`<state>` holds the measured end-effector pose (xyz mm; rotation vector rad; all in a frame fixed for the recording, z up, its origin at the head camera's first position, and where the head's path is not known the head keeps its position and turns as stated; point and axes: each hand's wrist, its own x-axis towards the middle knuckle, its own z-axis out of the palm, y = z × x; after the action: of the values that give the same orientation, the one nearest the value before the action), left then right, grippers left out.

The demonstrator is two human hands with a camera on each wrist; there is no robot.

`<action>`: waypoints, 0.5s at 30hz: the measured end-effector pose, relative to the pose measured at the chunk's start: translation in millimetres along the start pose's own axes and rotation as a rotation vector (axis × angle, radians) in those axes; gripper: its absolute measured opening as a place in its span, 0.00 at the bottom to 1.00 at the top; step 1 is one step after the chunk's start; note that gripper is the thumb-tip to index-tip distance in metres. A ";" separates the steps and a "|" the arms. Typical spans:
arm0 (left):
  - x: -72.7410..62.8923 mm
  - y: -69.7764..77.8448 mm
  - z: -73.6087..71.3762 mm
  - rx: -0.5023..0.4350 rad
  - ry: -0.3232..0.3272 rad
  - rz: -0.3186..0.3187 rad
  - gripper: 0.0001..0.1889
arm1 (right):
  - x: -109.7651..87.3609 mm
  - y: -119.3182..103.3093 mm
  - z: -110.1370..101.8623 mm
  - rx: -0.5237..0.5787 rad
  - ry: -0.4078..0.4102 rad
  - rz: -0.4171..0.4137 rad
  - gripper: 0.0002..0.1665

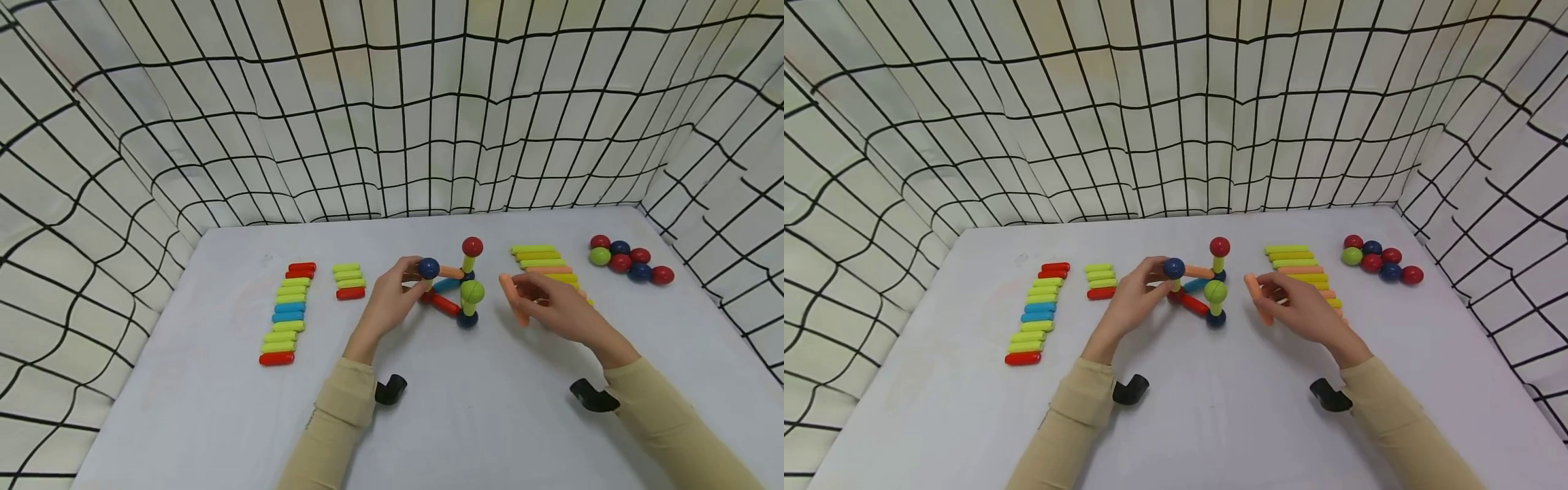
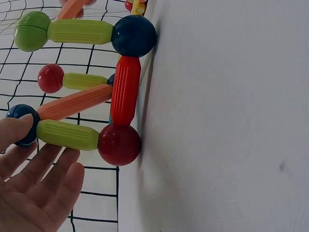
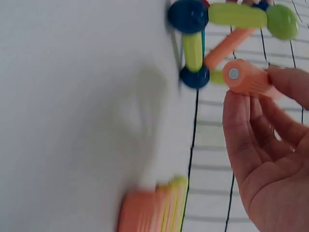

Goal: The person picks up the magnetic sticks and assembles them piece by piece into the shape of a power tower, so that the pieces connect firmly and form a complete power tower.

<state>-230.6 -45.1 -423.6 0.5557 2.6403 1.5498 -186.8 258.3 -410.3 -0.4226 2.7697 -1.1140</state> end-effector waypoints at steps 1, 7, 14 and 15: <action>0.2 0.2 0.1 -0.003 -0.002 0.004 0.21 | 6.6 -4.0 3.3 0.051 -0.010 0.029 0.27; 0.7 0.3 0.8 -0.018 -0.014 0.012 0.22 | 39.4 -14.9 23.3 0.318 -0.053 0.155 0.29; 0.3 -1.0 0.0 -0.011 -0.013 0.018 0.22 | 54.8 -15.0 34.5 0.385 -0.066 0.186 0.26; 0.0 -1.2 -0.8 -0.011 -0.010 0.018 0.22 | 56.2 -15.0 35.2 0.387 -0.067 0.184 0.26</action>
<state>-231.1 -46.3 -424.2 0.5857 2.6258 1.5609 -229.4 207.8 -426.0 -0.1522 2.3952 -1.5081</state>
